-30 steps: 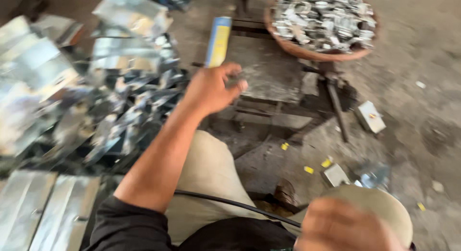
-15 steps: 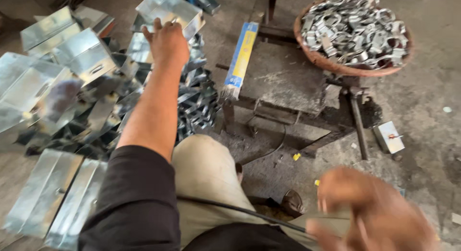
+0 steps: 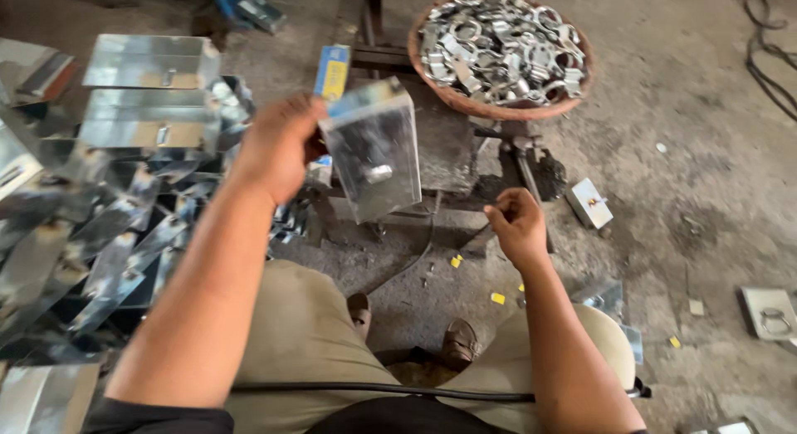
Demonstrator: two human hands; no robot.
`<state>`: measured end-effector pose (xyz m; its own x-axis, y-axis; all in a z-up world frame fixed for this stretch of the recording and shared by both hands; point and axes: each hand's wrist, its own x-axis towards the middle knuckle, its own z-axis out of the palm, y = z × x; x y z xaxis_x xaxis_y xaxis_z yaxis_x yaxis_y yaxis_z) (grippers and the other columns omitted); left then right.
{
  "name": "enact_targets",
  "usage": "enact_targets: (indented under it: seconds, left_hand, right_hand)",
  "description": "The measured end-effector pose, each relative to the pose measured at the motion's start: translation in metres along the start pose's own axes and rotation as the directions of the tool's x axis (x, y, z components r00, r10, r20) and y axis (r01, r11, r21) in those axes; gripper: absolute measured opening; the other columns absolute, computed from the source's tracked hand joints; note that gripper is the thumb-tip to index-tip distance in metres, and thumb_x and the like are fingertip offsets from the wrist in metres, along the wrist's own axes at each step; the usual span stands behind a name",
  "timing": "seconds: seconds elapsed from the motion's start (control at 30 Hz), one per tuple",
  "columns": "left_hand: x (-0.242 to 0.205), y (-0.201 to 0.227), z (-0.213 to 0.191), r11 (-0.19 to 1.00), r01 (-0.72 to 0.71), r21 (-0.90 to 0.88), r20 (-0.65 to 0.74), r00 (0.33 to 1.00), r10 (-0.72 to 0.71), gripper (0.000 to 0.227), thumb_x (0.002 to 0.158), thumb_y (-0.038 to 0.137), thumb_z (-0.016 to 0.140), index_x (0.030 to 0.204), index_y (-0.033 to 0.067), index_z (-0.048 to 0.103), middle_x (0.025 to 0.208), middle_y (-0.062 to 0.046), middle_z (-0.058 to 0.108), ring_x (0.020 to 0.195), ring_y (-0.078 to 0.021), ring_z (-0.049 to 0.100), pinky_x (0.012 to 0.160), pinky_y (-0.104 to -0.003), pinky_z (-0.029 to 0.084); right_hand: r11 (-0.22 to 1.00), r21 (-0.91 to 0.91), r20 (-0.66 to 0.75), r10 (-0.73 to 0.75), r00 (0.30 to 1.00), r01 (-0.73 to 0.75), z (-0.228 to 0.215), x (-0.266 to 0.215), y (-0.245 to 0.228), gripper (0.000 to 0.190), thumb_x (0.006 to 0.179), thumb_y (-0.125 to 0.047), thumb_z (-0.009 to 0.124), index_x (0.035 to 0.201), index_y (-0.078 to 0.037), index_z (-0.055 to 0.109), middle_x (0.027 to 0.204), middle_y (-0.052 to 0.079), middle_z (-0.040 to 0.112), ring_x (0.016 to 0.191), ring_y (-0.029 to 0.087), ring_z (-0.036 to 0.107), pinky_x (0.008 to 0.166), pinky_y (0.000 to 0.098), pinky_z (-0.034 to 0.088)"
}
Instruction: The person sits on the floor and repeatedly welds small metal rings onto rectangular metal plates using a handheld welding torch. They pick up plates from a stack, attach a ring, weld it in place, and then set the finished piece aside.
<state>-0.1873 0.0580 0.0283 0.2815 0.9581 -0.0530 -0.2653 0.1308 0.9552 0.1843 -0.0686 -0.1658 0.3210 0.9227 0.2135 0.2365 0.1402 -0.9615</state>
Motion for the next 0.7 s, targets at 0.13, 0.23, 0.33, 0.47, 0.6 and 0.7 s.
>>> enact_targets:
  seconds: [0.13, 0.23, 0.33, 0.47, 0.6, 0.7]
  left_hand:
    - [-0.017, -0.085, 0.028, 0.658, -0.400, 0.638, 0.377, 0.907, 0.186, 0.022, 0.102, 0.027, 0.059, 0.114, 0.0110, 0.067, 0.100, -0.007, 0.072, 0.090, -0.0218, 0.069, 0.081, -0.039, 0.057]
    - [-0.028, -0.149, 0.038, 0.208, -0.644, 0.737, 0.604, 0.764, 0.226, 0.025, 0.087, 0.014, 0.065, 0.111, 0.0073, 0.070, 0.108, -0.013, 0.072, 0.099, -0.0291, 0.070, 0.088, -0.044, 0.056]
    - [-0.020, -0.201, 0.055, -0.030, -0.716, 0.697, 0.715, 0.692, 0.103, 0.022, 0.084, 0.018, 0.064, 0.100, 0.0063, 0.071, 0.102, -0.014, 0.075, 0.100, -0.0313, 0.071, 0.092, -0.049, 0.054]
    - [0.043, -0.242, 0.096, 0.083, -0.358, 0.930, 0.361, 0.933, -0.017, 0.028, 0.105, 0.020, 0.048, 0.101, 0.0058, 0.072, 0.093, -0.018, 0.075, 0.086, -0.0359, 0.073, 0.079, -0.051, 0.057]
    - [0.111, -0.230, 0.088, 0.011, -0.140, 0.990, 0.137, 0.976, 0.168, 0.022, 0.092, 0.024, 0.061, 0.090, 0.0083, 0.075, 0.093, -0.019, 0.075, 0.087, -0.0371, 0.073, 0.078, -0.050, 0.059]
    - [0.118, -0.214, 0.074, 0.083, -0.101, 0.991, 0.074, 0.958, 0.277, 0.032, 0.090, 0.038, 0.068, 0.085, 0.0075, 0.074, 0.089, -0.019, 0.074, 0.085, -0.0403, 0.072, 0.075, -0.051, 0.057]
  right_hand:
    - [0.996, 0.025, -0.022, 0.087, 0.996, -0.086, -0.003, -0.001, 0.000, 0.023, 0.091, -0.002, 0.073, 0.108, -0.004, 0.058, 0.077, -0.002, 0.061, 0.065, 0.005, 0.056, 0.058, 0.0226, 0.046]
    - [0.995, -0.029, 0.003, 0.095, 0.995, -0.095, -0.002, -0.004, -0.009, 0.024, 0.091, -0.003, 0.073, 0.111, -0.003, 0.059, 0.080, -0.002, 0.063, 0.068, 0.005, 0.057, 0.061, 0.0219, 0.047]
    - [0.993, -0.063, 0.036, 0.104, 0.994, -0.102, 0.001, -0.005, -0.017, 0.026, 0.091, -0.003, 0.074, 0.113, -0.002, 0.061, 0.082, -0.002, 0.063, 0.071, 0.005, 0.056, 0.063, 0.0222, 0.047]
    - [0.970, -0.223, 0.049, 0.114, 0.992, -0.100, 0.015, 0.000, -0.025, 0.028, 0.089, -0.006, 0.078, 0.114, -0.003, 0.066, 0.084, 0.002, 0.064, 0.074, 0.009, 0.058, 0.065, 0.0246, 0.050]
    - [0.925, -0.269, 0.116, 0.309, 0.944, -0.270, 0.041, -0.001, -0.028, 0.033, 0.089, -0.012, 0.077, 0.118, -0.005, 0.061, 0.088, 0.003, 0.069, 0.076, 0.012, 0.066, 0.069, 0.0273, 0.056]
    - [0.852, -0.024, 0.195, 0.517, 0.833, -0.523, 0.064, -0.011, -0.023, 0.035, 0.091, -0.015, 0.074, 0.118, -0.006, 0.054, 0.091, 0.006, 0.070, 0.075, 0.016, 0.069, 0.067, 0.0299, 0.059]
